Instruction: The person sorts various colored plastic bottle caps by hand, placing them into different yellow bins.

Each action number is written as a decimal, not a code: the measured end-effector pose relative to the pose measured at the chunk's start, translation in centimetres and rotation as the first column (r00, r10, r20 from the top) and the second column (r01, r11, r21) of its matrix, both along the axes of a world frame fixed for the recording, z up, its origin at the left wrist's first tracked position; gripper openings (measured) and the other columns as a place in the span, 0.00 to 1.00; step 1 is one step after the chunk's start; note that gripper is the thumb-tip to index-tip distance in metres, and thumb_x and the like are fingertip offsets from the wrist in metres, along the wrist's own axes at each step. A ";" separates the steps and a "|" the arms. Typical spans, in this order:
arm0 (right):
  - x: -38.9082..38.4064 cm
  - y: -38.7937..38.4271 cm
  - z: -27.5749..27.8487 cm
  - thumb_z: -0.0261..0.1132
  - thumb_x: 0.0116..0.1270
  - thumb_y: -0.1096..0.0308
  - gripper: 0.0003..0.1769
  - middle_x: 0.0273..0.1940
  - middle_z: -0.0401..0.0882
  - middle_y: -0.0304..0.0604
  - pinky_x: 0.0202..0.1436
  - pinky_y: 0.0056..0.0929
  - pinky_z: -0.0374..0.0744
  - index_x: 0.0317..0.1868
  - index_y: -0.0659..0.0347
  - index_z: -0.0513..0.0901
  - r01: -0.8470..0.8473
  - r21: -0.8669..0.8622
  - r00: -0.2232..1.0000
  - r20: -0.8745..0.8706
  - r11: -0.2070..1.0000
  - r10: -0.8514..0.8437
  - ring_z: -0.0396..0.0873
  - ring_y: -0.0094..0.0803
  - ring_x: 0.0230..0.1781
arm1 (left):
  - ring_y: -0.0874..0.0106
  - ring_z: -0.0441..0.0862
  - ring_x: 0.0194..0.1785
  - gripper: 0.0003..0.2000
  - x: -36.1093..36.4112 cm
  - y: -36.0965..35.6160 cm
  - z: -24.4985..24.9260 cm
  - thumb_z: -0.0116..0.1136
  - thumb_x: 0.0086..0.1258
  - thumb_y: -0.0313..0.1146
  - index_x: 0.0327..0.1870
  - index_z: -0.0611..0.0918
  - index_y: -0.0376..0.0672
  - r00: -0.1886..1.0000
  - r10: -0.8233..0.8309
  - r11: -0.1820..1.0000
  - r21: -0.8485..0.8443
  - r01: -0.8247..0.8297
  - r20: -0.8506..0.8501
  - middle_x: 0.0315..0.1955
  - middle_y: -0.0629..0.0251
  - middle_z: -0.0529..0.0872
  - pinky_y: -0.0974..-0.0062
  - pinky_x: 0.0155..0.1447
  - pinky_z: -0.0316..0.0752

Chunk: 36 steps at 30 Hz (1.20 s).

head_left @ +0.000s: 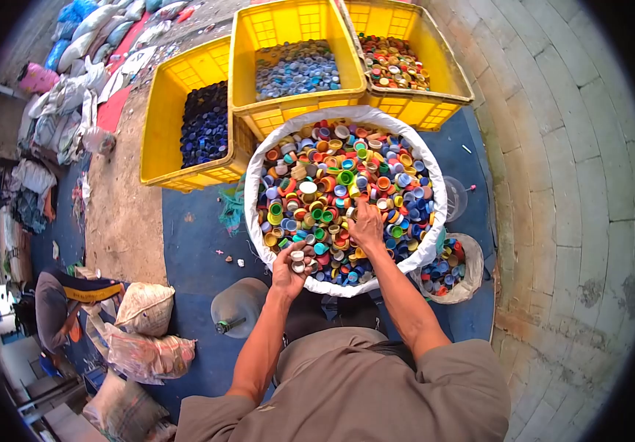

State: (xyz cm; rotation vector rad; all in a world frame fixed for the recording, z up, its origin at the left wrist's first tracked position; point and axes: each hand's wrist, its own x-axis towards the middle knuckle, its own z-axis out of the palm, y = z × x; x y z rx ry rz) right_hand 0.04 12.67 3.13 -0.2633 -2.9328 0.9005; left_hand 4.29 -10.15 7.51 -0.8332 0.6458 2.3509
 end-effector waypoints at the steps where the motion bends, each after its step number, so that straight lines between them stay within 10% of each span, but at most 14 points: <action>1: -0.2 -0.1 -0.1 0.69 0.51 0.70 0.30 0.49 0.79 0.52 0.53 0.44 0.73 0.56 0.63 0.72 -0.015 0.022 1.000 0.006 1.000 0.015 0.75 0.49 0.49 | 0.72 0.79 0.31 0.16 0.5 -0.3 0.1 0.48 0.72 0.41 0.50 0.78 0.38 1.000 0.016 1.000 -0.013 -0.015 0.013 0.37 0.62 0.83 0.76 0.30 0.73; 13: -0.7 -0.5 -0.5 0.69 0.52 0.69 0.29 0.45 0.81 0.53 0.52 0.43 0.75 0.57 0.61 0.74 -0.046 0.094 0.992 0.118 0.994 0.035 0.77 0.49 0.47 | 0.71 0.82 0.37 0.16 1.3 -1.6 1.1 0.46 0.73 0.40 0.54 0.74 0.40 0.999 -0.002 0.999 -0.044 0.000 -0.054 0.46 0.58 0.83 0.71 0.37 0.76; 17: -0.1 -0.1 0.4 0.70 0.55 0.66 0.25 0.44 0.82 0.50 0.46 0.38 0.78 0.53 0.61 0.77 0.088 -0.293 0.996 0.037 0.952 -0.081 0.82 0.44 0.44 | 0.66 0.80 0.45 0.18 0.4 -1.1 -0.2 0.44 0.72 0.39 0.56 0.74 0.38 0.991 0.001 0.996 0.084 0.011 -0.133 0.53 0.55 0.80 0.66 0.45 0.76; 19: 1.0 -0.1 1.7 0.68 0.57 0.68 0.22 0.41 0.82 0.45 0.43 0.30 0.78 0.53 0.63 0.78 0.262 -0.626 0.965 0.174 0.734 -0.196 0.81 0.32 0.39 | 0.65 0.80 0.47 0.17 -0.2 0.1 0.2 0.45 0.71 0.38 0.56 0.75 0.40 0.992 -0.017 0.999 0.030 0.021 -0.124 0.53 0.56 0.80 0.64 0.48 0.75; 23: 5.3 1.5 1.1 0.56 0.63 0.64 0.18 0.35 0.79 0.42 0.36 0.29 0.76 0.51 0.62 0.75 0.354 -0.899 0.912 0.393 -0.258 -0.121 0.80 0.31 0.36 | 0.64 0.79 0.51 0.16 -1.3 3.3 -0.4 0.46 0.74 0.36 0.59 0.72 0.40 0.979 -0.102 0.990 0.083 0.118 -0.175 0.54 0.59 0.80 0.62 0.54 0.75; 31: 13.6 3.2 -1.0 0.53 0.56 0.69 0.18 0.41 0.78 0.52 0.49 0.44 0.78 0.47 0.66 0.72 0.292 -0.648 0.776 0.590 -0.704 -0.222 0.79 0.47 0.42 | 0.65 0.80 0.44 0.15 -1.5 10.2 -4.3 0.50 0.73 0.43 0.43 0.77 0.38 0.934 -0.352 0.922 0.151 0.357 -0.055 0.39 0.61 0.82 0.65 0.50 0.78; 36: 10.7 6.7 -1.3 0.54 0.55 0.70 0.11 0.36 0.77 0.48 0.50 0.39 0.78 0.39 0.63 0.73 0.267 -0.705 0.752 0.579 -0.657 -0.315 0.78 0.41 0.39 | 0.66 0.76 0.35 0.15 -4.2 16.3 -6.3 0.45 0.72 0.45 0.36 0.74 0.42 0.912 -0.410 0.895 0.195 0.402 0.001 0.29 0.63 0.77 0.67 0.42 0.75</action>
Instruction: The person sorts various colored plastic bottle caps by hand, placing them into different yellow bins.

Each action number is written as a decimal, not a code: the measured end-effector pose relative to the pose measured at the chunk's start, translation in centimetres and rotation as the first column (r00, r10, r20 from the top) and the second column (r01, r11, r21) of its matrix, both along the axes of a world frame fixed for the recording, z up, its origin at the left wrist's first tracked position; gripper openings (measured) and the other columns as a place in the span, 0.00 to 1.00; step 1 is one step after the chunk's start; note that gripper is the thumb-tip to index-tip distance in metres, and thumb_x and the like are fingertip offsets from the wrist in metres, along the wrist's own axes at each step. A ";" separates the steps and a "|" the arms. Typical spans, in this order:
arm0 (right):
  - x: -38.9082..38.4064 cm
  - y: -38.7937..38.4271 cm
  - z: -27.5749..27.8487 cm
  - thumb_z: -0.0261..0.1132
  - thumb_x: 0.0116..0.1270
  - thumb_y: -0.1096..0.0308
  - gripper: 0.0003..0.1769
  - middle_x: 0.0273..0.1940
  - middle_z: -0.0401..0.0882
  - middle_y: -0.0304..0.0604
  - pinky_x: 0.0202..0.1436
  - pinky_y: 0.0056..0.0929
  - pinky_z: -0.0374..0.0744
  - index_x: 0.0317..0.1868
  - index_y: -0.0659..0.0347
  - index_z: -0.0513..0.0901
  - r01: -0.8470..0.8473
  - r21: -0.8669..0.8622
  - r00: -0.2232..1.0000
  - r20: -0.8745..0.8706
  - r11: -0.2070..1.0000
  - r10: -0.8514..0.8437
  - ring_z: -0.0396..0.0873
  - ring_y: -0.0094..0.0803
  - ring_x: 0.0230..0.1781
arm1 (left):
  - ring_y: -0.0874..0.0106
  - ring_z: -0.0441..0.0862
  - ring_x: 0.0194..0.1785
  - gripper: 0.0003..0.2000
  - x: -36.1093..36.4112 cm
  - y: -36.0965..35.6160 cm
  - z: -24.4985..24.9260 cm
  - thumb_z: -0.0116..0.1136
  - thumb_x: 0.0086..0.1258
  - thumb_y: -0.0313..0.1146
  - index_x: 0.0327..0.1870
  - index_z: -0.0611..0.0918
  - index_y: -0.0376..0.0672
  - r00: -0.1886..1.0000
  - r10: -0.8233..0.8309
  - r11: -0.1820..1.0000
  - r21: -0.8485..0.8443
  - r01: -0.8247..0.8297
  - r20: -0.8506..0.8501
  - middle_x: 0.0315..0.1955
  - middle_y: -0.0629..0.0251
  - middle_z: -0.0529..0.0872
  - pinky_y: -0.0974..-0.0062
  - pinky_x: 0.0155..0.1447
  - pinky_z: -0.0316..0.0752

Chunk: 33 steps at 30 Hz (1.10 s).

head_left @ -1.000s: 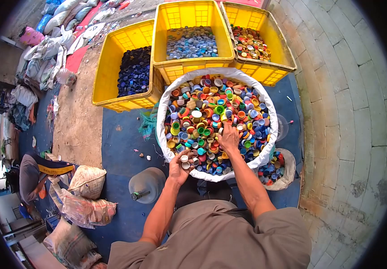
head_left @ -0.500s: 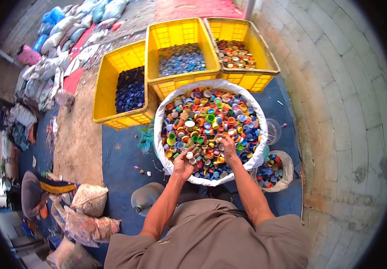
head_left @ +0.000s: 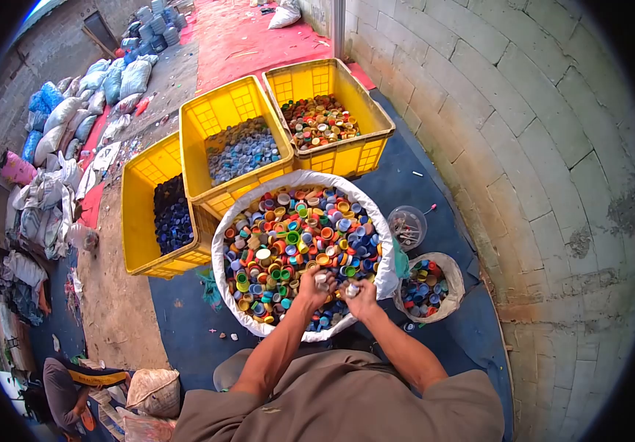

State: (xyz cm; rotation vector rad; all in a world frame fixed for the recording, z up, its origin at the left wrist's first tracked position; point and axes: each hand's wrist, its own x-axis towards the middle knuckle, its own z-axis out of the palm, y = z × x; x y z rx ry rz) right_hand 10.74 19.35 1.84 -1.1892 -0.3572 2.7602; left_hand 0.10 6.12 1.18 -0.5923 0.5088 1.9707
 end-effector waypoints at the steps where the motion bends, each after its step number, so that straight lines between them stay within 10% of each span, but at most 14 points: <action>1: -2.2 1.4 -0.1 0.54 0.55 0.70 0.09 0.34 0.77 0.46 0.50 0.37 0.78 0.37 0.62 0.73 0.027 0.055 0.997 -0.072 0.998 -0.023 0.78 0.39 0.39 | 0.66 0.76 0.34 0.15 -2.3 2.0 1.1 0.45 0.72 0.45 0.36 0.74 0.41 0.999 -0.010 0.999 0.039 0.011 -0.035 0.28 0.63 0.77 0.66 0.42 0.76; 3: -8.6 5.1 1.8 0.53 0.56 0.70 0.04 0.32 0.76 0.44 0.50 0.37 0.78 0.31 0.60 0.72 0.079 0.055 0.965 -0.254 0.995 -0.063 0.78 0.37 0.38 | 0.64 0.76 0.33 0.15 -8.7 6.1 1.8 0.44 0.71 0.44 0.36 0.74 0.40 0.990 0.015 0.971 0.238 0.019 -0.142 0.28 0.61 0.77 0.66 0.40 0.76; 4: -12.6 5.8 9.3 0.53 0.57 0.69 0.05 0.29 0.74 0.41 0.52 0.38 0.78 0.25 0.58 0.70 0.138 0.046 0.965 -0.233 0.989 -0.124 0.76 0.36 0.36 | 0.64 0.76 0.35 0.17 -11.9 9.6 5.7 0.45 0.71 0.45 0.37 0.75 0.38 0.963 0.247 0.968 0.085 -0.238 -0.111 0.28 0.59 0.77 0.67 0.39 0.75; 6: -17.9 8.5 17.2 0.52 0.59 0.67 0.10 0.23 0.66 0.38 0.57 0.36 0.75 0.20 0.57 0.67 0.156 0.035 0.872 -0.475 0.987 -0.121 0.71 0.34 0.30 | 0.61 0.75 0.41 0.25 -17.5 11.3 14.5 0.49 0.69 0.51 0.44 0.71 0.31 0.909 0.267 0.900 0.419 -0.117 -0.321 0.37 0.54 0.77 0.65 0.43 0.73; 8: -21.3 10.9 19.6 0.52 0.57 0.68 0.09 0.42 0.68 0.55 0.65 0.42 0.68 0.32 0.67 0.67 0.157 0.069 0.891 -0.441 0.985 -0.111 0.69 0.47 0.49 | 0.57 0.73 0.46 0.35 -24.6 11.6 16.3 0.55 0.64 0.54 0.56 0.64 0.27 0.908 0.263 0.621 0.777 0.097 -0.324 0.47 0.47 0.74 0.60 0.53 0.68; 10: -23.5 12.4 21.4 0.53 0.56 0.70 0.18 0.54 0.65 0.64 0.71 0.46 0.61 0.43 0.75 0.65 0.160 0.130 0.883 -0.462 0.979 -0.083 0.63 0.55 0.63 | 0.52 0.61 0.65 0.45 -24.4 10.1 20.0 0.58 0.62 0.55 0.67 0.53 0.28 0.838 0.375 0.770 0.636 -0.044 -0.397 0.63 0.40 0.61 0.55 0.68 0.56; 11: -23.4 12.8 21.2 0.53 0.56 0.71 0.22 0.57 0.61 0.66 0.73 0.47 0.58 0.49 0.77 0.64 0.163 0.174 0.866 -0.497 0.971 -0.056 0.58 0.56 0.68 | 0.51 0.49 0.75 0.50 -21.1 8.7 26.3 0.58 0.61 0.55 0.72 0.46 0.29 0.803 0.469 0.880 0.110 -0.463 -0.368 0.71 0.39 0.50 0.54 0.75 0.45; 12: -22.6 12.9 20.4 0.54 0.58 0.71 0.26 0.60 0.59 0.66 0.74 0.47 0.56 0.54 0.78 0.61 0.175 0.217 0.867 -0.496 0.960 -0.046 0.54 0.57 0.70 | 0.56 0.23 0.77 0.54 -21.3 7.0 24.7 0.58 0.62 0.54 0.73 0.34 0.35 0.766 0.474 0.881 0.220 -0.420 -0.435 0.74 0.45 0.29 0.56 0.77 0.27; 15: -19.2 11.5 17.1 0.54 0.68 0.66 0.26 0.59 0.65 0.57 0.70 0.45 0.66 0.63 0.70 0.64 0.165 0.344 0.929 -0.368 0.924 -0.030 0.63 0.52 0.67 | 0.55 0.61 0.69 0.33 -19.2 1.1 20.2 0.54 0.67 0.52 0.63 0.66 0.33 0.779 0.419 0.864 -0.057 -0.499 -0.467 0.62 0.46 0.67 0.56 0.74 0.52; 16: -17.4 10.4 15.8 0.55 0.67 0.67 0.25 0.55 0.69 0.54 0.64 0.43 0.71 0.61 0.71 0.65 0.128 0.434 0.951 -0.308 0.892 0.014 0.69 0.48 0.61 | 0.61 0.75 0.51 0.22 -18.9 -1.6 16.0 0.51 0.70 0.50 0.48 0.75 0.37 0.798 0.392 0.884 -0.052 -0.465 -0.457 0.46 0.56 0.79 0.58 0.62 0.68; 21: -7.2 5.6 2.7 0.56 0.62 0.75 0.10 0.33 0.81 0.39 0.33 0.25 0.77 0.43 0.64 0.78 -0.337 0.782 0.941 0.259 0.523 0.219 0.77 0.24 0.28 | 0.71 0.75 0.39 0.12 -6.6 -10.8 3.4 0.54 0.69 0.47 0.37 0.75 0.49 0.871 0.321 0.817 -0.355 -0.454 -0.372 0.32 0.72 0.77 0.69 0.44 0.71; 25: -1.0 0.6 -1.5 0.55 0.57 0.77 0.09 0.31 0.83 0.41 0.35 0.27 0.79 0.35 0.65 0.82 -0.467 0.880 0.844 0.471 -0.080 0.256 0.80 0.28 0.29 | 0.74 0.74 0.24 0.11 3.1 -13.8 0.8 0.54 0.70 0.43 0.32 0.78 0.47 0.926 0.276 0.722 -0.581 -0.376 -0.256 0.24 0.71 0.79 0.76 0.29 0.69; 33: -3.9 -4.6 -1.1 0.67 0.53 0.73 0.16 0.35 0.81 0.47 0.46 0.38 0.77 0.44 0.63 0.77 -0.293 0.847 0.820 0.461 -0.444 0.339 0.79 0.44 0.39 | 0.82 0.69 0.21 0.18 10.2 -15.6 1.4 0.55 0.70 0.49 0.27 0.79 0.42 0.966 -0.098 0.636 -0.762 -0.124 -0.239 0.18 0.74 0.74 0.83 0.26 0.63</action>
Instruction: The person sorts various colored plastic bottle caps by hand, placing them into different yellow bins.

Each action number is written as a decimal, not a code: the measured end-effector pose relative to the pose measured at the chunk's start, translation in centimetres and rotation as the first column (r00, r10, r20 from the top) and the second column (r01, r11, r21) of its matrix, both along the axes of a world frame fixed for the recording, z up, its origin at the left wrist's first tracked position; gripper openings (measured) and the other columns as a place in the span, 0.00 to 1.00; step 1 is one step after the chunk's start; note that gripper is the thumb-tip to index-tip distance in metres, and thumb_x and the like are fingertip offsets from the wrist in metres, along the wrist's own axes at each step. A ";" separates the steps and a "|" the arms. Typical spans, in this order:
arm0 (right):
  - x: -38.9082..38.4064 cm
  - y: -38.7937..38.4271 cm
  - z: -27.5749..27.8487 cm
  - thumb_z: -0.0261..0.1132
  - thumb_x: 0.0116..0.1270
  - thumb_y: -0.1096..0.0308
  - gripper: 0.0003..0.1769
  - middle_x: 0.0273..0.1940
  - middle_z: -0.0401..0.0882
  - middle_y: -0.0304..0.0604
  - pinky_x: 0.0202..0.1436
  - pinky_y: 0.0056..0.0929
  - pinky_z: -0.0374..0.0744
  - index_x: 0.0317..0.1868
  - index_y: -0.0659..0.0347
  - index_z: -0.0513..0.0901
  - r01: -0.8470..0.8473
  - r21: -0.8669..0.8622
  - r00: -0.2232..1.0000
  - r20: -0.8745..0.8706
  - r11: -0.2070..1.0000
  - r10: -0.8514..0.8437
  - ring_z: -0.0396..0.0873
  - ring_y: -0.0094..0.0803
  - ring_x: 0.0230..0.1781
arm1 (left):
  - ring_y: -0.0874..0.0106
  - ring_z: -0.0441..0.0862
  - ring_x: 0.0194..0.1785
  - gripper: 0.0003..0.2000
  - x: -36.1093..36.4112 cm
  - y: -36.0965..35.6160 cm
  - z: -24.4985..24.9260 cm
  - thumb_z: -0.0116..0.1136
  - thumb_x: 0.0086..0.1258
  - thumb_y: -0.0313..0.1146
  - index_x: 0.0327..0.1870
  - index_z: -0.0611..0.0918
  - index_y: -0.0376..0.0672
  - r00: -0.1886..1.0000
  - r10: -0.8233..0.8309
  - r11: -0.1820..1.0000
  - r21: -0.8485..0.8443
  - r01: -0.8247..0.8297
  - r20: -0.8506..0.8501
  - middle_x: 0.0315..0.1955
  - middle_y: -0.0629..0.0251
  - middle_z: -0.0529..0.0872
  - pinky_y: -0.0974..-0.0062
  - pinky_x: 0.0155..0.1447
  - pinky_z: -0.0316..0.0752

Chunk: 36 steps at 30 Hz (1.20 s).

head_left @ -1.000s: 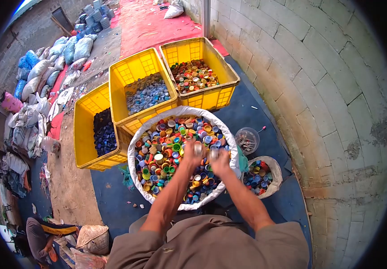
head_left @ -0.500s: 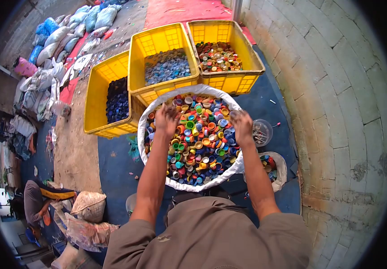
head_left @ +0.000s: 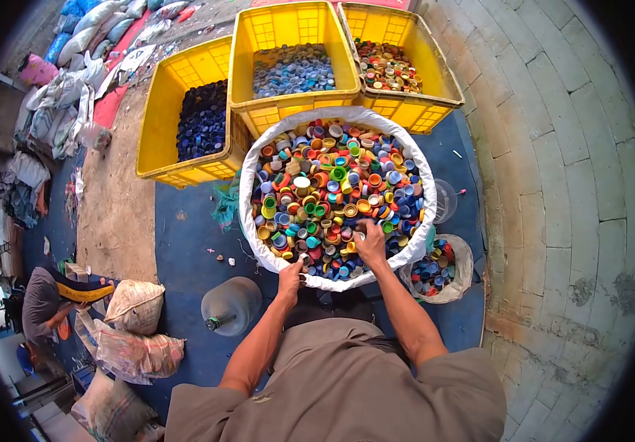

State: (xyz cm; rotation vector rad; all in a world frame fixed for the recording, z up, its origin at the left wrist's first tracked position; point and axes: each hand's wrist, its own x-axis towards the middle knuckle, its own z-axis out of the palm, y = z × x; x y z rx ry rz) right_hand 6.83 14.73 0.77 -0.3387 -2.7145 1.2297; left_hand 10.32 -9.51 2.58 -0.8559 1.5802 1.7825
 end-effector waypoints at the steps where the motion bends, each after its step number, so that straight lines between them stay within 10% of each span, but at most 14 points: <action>1: -1.0 -0.4 0.5 0.68 0.53 0.73 0.18 0.37 0.80 0.47 0.47 0.39 0.76 0.46 0.63 0.77 0.001 0.066 1.000 -0.002 0.998 -0.001 0.77 0.45 0.41 | 0.82 0.69 0.21 0.18 0.2 -0.3 0.0 0.55 0.70 0.48 0.28 0.80 0.41 0.999 -0.032 0.999 -0.014 0.032 -0.006 0.19 0.73 0.75 0.83 0.26 0.63; 16: -8.3 -1.3 0.0 0.71 0.52 0.72 0.37 0.48 0.83 0.42 0.57 0.44 0.66 0.64 0.58 0.67 -0.182 0.393 0.983 0.041 0.901 0.181 0.72 0.42 0.53 | 0.83 0.71 0.24 0.11 1.3 -4.3 0.3 0.57 0.70 0.39 0.38 0.80 0.40 0.997 0.054 0.997 -0.057 -0.057 -0.053 0.28 0.71 0.81 0.83 0.30 0.68; 29: -8.8 -1.0 0.5 0.73 0.50 0.71 0.34 0.45 0.83 0.42 0.57 0.41 0.69 0.60 0.58 0.72 -0.146 0.315 0.988 0.009 0.938 0.151 0.75 0.39 0.50 | 0.83 0.71 0.26 0.09 -1.4 -1.6 0.0 0.59 0.69 0.38 0.39 0.79 0.41 0.985 0.004 0.992 -0.120 -0.024 -0.170 0.29 0.71 0.81 0.84 0.29 0.66; 32: -7.7 -1.1 0.6 0.73 0.50 0.72 0.33 0.42 0.83 0.44 0.53 0.37 0.74 0.58 0.60 0.73 -0.006 -0.022 0.993 -0.121 1.000 0.003 0.77 0.36 0.46 | 0.82 0.74 0.29 0.09 -4.6 -0.7 -1.0 0.61 0.67 0.34 0.39 0.79 0.38 0.919 -0.107 0.957 -0.291 -0.008 -0.379 0.29 0.70 0.82 0.82 0.32 0.69; 34: -6.2 -1.3 1.2 0.66 0.53 0.74 0.25 0.41 0.79 0.44 0.50 0.34 0.77 0.54 0.63 0.74 0.129 -0.661 0.992 0.078 0.739 -0.104 0.78 0.32 0.44 | 0.79 0.78 0.33 0.10 -7.5 0.6 -0.2 0.63 0.65 0.32 0.41 0.79 0.36 0.861 -0.119 0.957 -0.288 -0.033 -0.495 0.30 0.67 0.83 0.80 0.37 0.73; 36: -3.7 -0.7 1.9 0.58 0.54 0.72 0.18 0.42 0.78 0.46 0.50 0.36 0.77 0.48 0.63 0.75 0.198 -0.977 0.978 0.192 0.084 -0.076 0.78 0.36 0.42 | 0.70 0.83 0.36 0.12 -10.4 1.9 -0.1 0.65 0.61 0.31 0.43 0.79 0.38 0.750 -0.320 0.852 -0.522 -0.039 -0.578 0.33 0.59 0.85 0.74 0.43 0.76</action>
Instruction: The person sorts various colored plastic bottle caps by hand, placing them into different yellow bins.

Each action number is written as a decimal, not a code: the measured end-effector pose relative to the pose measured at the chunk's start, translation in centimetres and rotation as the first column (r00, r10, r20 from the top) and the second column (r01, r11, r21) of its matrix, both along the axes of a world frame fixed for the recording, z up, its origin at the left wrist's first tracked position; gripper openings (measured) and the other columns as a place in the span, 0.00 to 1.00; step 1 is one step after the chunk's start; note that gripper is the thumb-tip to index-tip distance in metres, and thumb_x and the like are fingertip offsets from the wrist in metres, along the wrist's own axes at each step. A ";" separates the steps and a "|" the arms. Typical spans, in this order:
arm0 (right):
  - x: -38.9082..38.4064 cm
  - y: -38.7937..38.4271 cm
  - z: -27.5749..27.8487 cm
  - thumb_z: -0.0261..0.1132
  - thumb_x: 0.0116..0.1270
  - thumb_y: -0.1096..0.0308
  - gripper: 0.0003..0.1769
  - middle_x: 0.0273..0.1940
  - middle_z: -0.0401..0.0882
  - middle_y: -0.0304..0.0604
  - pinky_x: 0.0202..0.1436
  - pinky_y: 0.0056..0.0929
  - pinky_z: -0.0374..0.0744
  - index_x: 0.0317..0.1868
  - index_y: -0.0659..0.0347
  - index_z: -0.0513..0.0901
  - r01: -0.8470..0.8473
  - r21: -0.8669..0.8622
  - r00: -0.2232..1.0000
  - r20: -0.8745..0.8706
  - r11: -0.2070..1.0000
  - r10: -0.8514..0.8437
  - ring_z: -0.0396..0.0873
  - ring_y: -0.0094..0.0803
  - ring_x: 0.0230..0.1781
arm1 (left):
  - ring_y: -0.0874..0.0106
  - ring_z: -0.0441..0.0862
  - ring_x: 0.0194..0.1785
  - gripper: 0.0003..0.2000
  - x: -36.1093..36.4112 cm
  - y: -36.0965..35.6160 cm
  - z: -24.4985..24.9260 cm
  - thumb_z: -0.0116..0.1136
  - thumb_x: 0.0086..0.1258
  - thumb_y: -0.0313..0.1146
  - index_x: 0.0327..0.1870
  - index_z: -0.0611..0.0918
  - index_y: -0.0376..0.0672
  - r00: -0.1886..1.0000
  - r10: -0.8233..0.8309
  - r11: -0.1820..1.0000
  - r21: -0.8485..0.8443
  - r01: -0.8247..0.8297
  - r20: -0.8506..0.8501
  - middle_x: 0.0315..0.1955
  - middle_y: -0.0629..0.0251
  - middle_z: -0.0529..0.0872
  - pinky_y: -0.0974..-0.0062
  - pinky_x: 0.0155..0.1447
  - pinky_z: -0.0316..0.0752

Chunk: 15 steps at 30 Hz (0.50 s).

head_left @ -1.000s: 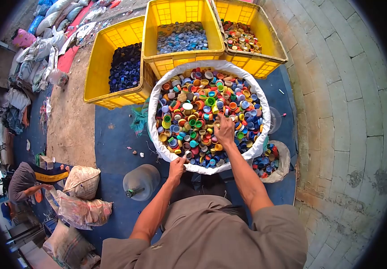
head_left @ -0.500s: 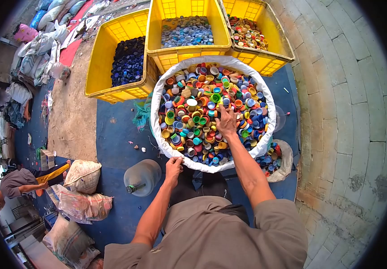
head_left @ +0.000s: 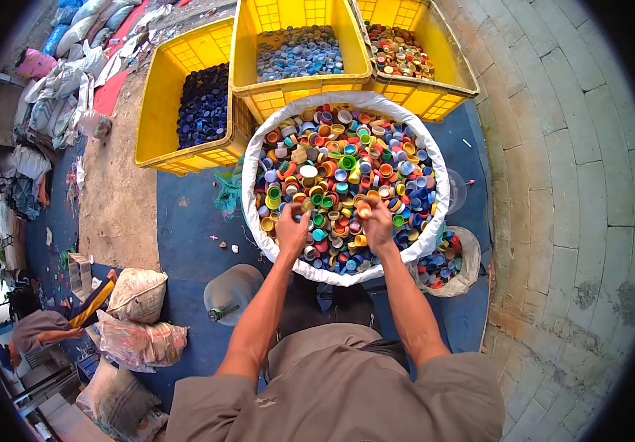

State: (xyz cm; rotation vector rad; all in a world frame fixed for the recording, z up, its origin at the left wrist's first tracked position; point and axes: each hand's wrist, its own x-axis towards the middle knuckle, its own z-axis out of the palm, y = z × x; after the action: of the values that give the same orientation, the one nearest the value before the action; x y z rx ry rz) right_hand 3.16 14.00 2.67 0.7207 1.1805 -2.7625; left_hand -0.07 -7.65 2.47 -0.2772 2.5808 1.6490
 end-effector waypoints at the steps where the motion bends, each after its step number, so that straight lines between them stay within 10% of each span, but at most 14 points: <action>1: 1.2 -0.1 0.4 0.55 0.53 0.71 0.17 0.41 0.78 0.47 0.50 0.36 0.77 0.46 0.63 0.75 0.020 -0.116 1.000 -0.010 0.993 -0.021 0.77 0.37 0.42 | 0.66 0.83 0.37 0.12 -1.3 0.5 -0.1 0.65 0.60 0.31 0.43 0.79 0.39 0.994 -0.057 0.993 -0.112 0.047 -0.089 0.33 0.57 0.85 0.71 0.44 0.76; 9: 7.4 0.2 1.0 0.54 0.52 0.71 0.14 0.39 0.79 0.49 0.47 0.42 0.78 0.40 0.64 0.75 0.091 -0.329 0.991 0.123 0.940 -0.053 0.79 0.41 0.41 | 0.59 0.79 0.41 0.13 -5.6 2.7 -0.6 0.66 0.56 0.32 0.42 0.80 0.44 0.924 -0.354 0.770 -0.606 0.199 -0.146 0.33 0.60 0.84 0.62 0.46 0.73; 15: 8.3 0.6 1.1 0.55 0.52 0.69 0.12 0.40 0.79 0.46 0.48 0.38 0.77 0.39 0.61 0.76 0.113 -0.271 0.979 0.194 0.956 -0.060 0.79 0.37 0.40 | 0.57 0.80 0.40 0.13 -5.8 3.0 -1.6 0.65 0.55 0.29 0.42 0.80 0.43 0.922 -0.323 0.802 -0.579 0.146 -0.215 0.34 0.59 0.85 0.60 0.46 0.73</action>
State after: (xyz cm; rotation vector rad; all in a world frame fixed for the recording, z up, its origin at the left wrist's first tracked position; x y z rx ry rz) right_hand 11.49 14.56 3.82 0.9876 0.7192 -2.7749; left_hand -5.90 -4.69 0.89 0.3041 3.1184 0.8790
